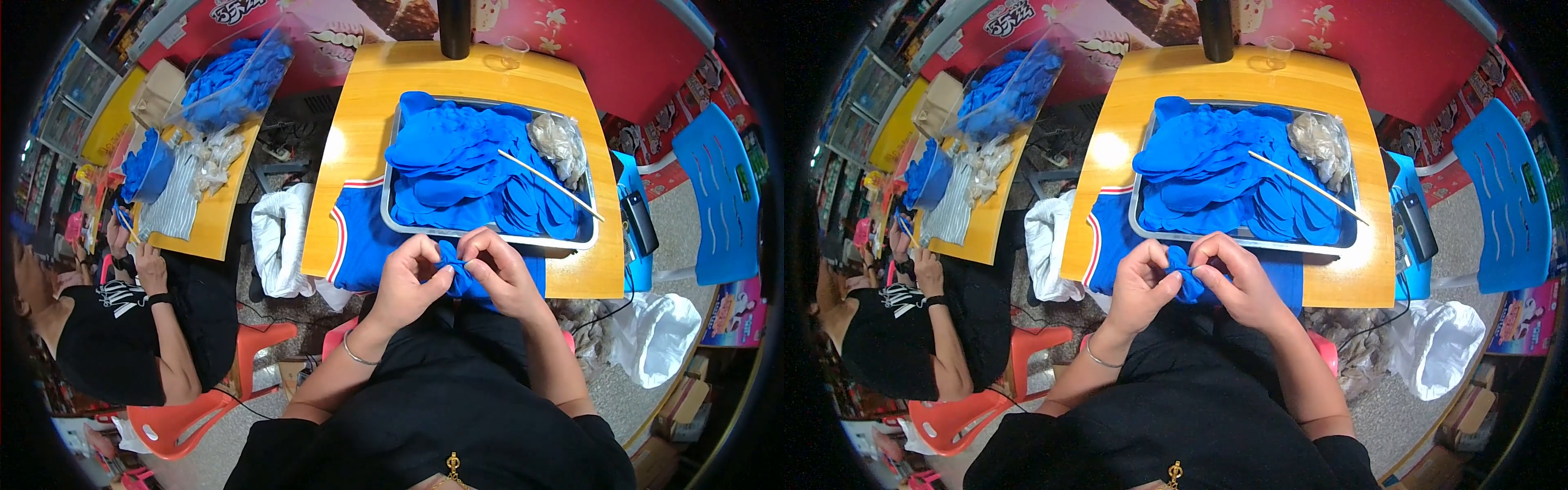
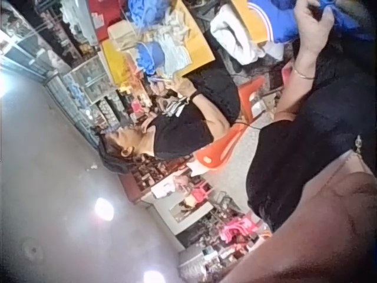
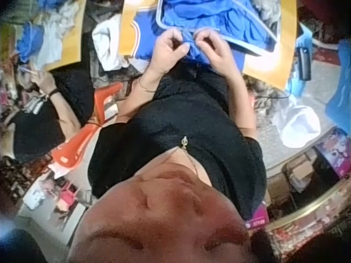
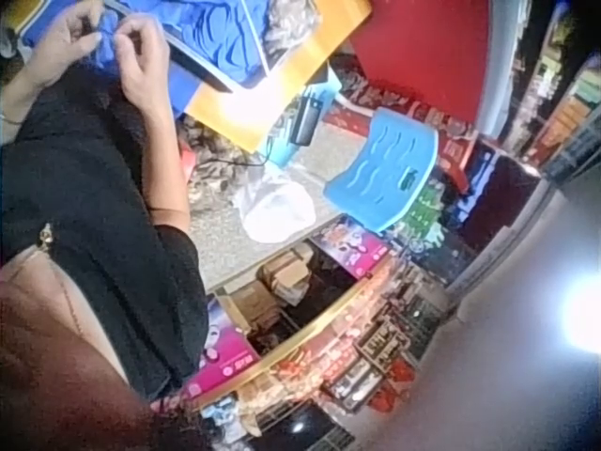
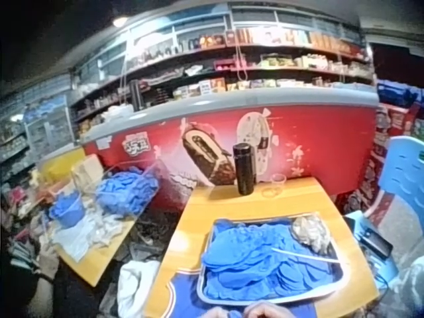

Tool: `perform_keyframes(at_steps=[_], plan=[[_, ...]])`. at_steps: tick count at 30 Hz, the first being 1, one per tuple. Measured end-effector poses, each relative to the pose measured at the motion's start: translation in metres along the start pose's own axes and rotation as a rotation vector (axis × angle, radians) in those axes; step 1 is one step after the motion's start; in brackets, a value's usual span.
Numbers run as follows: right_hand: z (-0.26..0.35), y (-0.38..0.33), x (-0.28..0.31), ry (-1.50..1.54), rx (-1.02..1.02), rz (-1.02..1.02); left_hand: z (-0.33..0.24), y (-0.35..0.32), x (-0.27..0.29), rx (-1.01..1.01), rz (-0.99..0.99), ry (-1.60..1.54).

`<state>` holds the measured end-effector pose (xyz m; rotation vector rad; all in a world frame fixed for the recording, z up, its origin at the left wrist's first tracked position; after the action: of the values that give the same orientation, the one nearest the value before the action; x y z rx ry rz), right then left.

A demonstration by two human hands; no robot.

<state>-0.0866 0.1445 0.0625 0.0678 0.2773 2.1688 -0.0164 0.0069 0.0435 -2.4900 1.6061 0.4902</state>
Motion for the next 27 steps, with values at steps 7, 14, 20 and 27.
perform_keyframes(at_steps=[7, 14, 20, 27], plan=[[0.003, -0.007, -0.001, -0.054, 0.029, -0.066, -0.008, 0.002, -0.003, 0.010, 0.000, 0.220], [0.006, -0.008, -0.014, -0.048, 0.074, -0.286, -0.009, -0.005, -0.018, -0.227, -0.173, 0.228], [0.004, -0.001, -0.015, -0.100, 0.267, -0.546, -0.009, -0.007, -0.023, -0.225, -0.083, 0.244], [0.000, 0.023, -0.001, -0.068, 0.150, -0.454, -0.005, 0.002, -0.021, 0.028, 0.226, 0.112]])
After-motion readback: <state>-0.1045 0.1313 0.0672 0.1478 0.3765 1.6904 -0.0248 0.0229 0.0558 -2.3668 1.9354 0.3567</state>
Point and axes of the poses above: each hand's wrist, its own y-axis towards the middle knuckle, its own x-axis out of the back of the hand, z = x × y, the point moved 3 cm from there along y, towards the middle knuckle, and after that the axes turned 15 degrees about -z, right-handed, at the moved point
